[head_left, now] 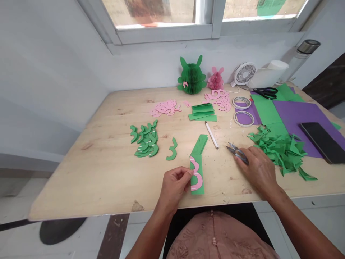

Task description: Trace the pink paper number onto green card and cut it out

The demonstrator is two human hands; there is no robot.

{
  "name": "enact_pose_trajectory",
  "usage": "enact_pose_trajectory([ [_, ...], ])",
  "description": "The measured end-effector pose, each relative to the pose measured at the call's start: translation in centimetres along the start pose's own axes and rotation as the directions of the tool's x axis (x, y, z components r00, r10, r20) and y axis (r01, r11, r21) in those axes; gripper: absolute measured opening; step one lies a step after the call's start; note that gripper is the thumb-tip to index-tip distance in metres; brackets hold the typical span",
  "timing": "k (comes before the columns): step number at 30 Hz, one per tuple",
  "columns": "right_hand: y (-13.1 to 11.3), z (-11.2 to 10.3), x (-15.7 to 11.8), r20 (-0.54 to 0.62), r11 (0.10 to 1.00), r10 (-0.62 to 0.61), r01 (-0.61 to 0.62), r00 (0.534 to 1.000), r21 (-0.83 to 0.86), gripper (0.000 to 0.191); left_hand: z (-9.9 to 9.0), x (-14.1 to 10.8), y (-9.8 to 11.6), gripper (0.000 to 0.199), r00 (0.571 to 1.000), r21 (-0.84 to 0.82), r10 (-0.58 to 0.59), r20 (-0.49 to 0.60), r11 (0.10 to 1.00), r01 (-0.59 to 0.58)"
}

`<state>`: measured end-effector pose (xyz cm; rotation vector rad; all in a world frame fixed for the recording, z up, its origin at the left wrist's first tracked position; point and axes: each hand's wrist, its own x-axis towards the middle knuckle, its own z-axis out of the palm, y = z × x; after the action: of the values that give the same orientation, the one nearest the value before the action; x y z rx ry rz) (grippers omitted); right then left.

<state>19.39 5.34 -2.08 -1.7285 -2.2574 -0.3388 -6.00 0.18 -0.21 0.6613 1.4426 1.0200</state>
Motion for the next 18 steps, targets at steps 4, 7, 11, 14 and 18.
enact_pose_trajectory([
  [4,0.1,0.2,-0.5,-0.112,0.998,-0.01,0.017,0.994,0.059,0.028,-0.1,-0.2,-0.1,0.022,1.0,-0.005,-0.017,-0.012,1.0,0.017],
  [7,-1.0,0.0,-0.9,-0.189,0.983,-0.034,0.067,0.981,0.173,0.027,-0.1,-0.3,0.0,0.022,1.0,0.007,-0.016,-0.015,1.0,0.016],
  [11,-4.2,-0.2,-0.3,-0.108,0.913,-0.184,0.211,0.977,0.35,0.025,-0.3,-0.6,0.0,0.024,1.0,0.017,-0.009,-0.013,1.0,0.009],
  [14,-6.7,-0.4,1.0,-0.006,0.892,-0.287,0.27,0.958,0.362,0.031,-0.7,-0.9,0.1,0.024,1.0,0.011,-0.005,-0.024,1.0,0.005],
  [18,-9.0,-0.4,3.0,0.106,0.907,-0.368,0.331,0.924,0.261,0.03,-1.4,-1.4,0.0,0.024,0.999,0.007,-0.004,-0.039,1.0,0.004],
])
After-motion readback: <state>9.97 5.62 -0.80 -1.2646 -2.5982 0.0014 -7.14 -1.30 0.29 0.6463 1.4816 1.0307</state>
